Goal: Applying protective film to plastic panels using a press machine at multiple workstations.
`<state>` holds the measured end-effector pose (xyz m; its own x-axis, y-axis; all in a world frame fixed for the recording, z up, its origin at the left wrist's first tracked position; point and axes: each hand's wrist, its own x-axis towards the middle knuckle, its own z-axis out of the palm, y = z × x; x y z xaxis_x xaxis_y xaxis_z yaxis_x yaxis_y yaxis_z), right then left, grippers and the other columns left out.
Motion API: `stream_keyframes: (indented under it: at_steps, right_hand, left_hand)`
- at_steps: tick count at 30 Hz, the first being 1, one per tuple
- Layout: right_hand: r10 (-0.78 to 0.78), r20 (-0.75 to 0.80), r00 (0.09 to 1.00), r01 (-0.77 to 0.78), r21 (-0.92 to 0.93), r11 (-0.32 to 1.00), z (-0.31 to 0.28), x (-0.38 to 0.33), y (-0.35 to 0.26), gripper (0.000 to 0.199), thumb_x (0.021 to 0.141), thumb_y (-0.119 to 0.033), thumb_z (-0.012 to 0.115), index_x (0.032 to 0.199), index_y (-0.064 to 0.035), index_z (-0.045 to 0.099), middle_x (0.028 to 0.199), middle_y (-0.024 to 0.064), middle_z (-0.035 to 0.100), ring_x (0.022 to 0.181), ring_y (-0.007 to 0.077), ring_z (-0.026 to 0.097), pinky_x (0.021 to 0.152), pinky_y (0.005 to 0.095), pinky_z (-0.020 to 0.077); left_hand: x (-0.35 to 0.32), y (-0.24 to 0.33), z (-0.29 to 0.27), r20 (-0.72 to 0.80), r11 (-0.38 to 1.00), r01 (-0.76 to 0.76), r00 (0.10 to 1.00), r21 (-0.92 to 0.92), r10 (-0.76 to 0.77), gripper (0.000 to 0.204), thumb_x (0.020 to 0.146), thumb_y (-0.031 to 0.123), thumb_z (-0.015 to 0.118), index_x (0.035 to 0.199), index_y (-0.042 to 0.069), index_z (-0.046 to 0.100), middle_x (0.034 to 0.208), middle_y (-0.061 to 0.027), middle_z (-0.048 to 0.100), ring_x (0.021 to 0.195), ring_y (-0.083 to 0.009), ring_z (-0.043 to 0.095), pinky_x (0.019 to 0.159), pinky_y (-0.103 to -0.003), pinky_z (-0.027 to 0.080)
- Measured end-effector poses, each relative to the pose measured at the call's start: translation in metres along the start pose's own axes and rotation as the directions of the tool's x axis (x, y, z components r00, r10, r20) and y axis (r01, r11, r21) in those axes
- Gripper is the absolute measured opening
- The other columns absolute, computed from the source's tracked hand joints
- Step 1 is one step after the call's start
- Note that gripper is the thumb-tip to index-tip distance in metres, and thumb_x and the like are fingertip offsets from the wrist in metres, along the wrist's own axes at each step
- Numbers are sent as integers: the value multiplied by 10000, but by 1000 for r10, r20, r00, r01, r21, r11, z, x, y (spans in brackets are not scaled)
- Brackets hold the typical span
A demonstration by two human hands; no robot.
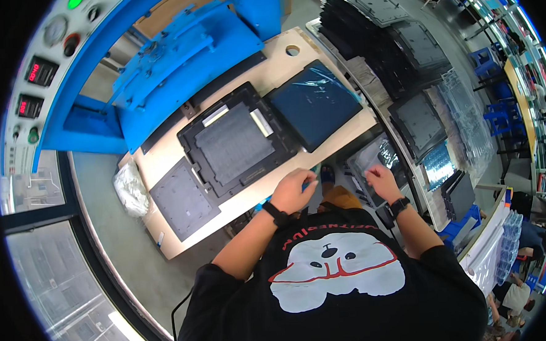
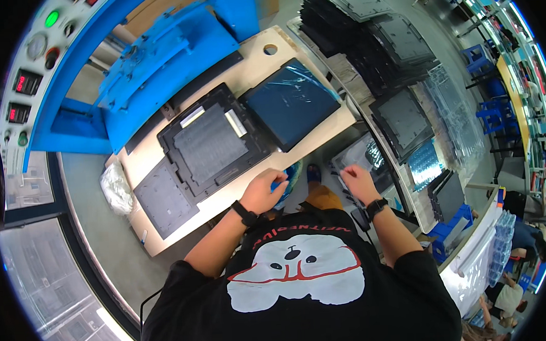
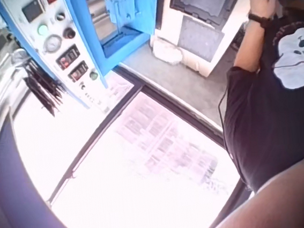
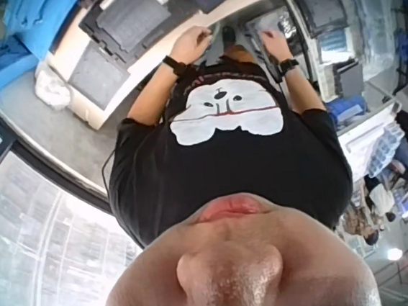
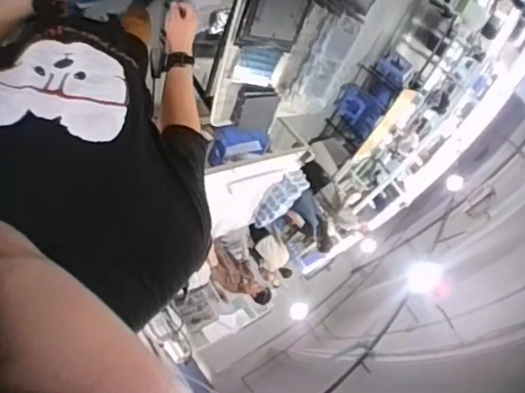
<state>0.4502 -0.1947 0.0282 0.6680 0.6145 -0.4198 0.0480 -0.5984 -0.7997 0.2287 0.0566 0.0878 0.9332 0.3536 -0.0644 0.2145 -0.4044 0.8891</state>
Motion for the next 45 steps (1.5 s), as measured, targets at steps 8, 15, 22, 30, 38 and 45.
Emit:
stream_keyframes:
  at_steps: [8,15,22,30,38,45]
  right_hand:
    - [36,-85,996,-4,353,936,-22,147,-43,305,904,-169,673,1140,5,591,865,67,636,730,133,626,644,262,489]
    - [207,87,974,-218,584,782,-28,187,-55,370,883,-163,698,1159,-4,509,874,95,649,731,164,655,642,273,508]
    - [271,231,935,-353,700,621,-30,187,-57,280,913,-156,649,1118,-20,515,909,93,665,770,173,664,690,285,523]
    - [231,321,919,-395,772,498,-44,171,-58,292,908,-135,628,1163,-27,534,1002,107,664,883,208,664,781,331,522]
    - [229,333,915,-404,744,532,-41,163,-63,440,956,-172,541,1346,-8,422,1208,170,619,1060,295,645,900,370,500]
    - [217,356,909,-417,769,484,-42,162,-62,584,907,-107,612,1421,18,365,1195,165,624,1032,286,649,863,366,502]
  left_hand:
    - [147,14,64,-277,837,122,960,533,36,685,781,269,741,1386,87,474,1483,-167,404,1386,-395,347,1114,-539,291]
    - [164,-10,69,-177,746,220,974,628,-138,734,787,249,738,1437,104,430,1528,-129,374,1417,-403,306,1138,-534,263]
    - [167,-3,63,-140,748,206,979,631,-151,683,816,242,719,1421,79,447,1510,-152,401,1406,-415,326,1127,-522,288]
    - [167,2,52,-88,841,285,957,459,-276,644,835,209,693,1414,75,443,1488,-171,417,1380,-415,366,1105,-532,325]
    - [163,4,49,-63,685,168,982,709,-175,761,748,231,787,1400,40,445,1493,-210,385,1356,-406,396,1112,-477,347]
    - [164,-2,45,-64,737,173,983,653,-175,806,753,230,788,1431,26,404,1495,-225,382,1370,-413,380,1123,-473,335]
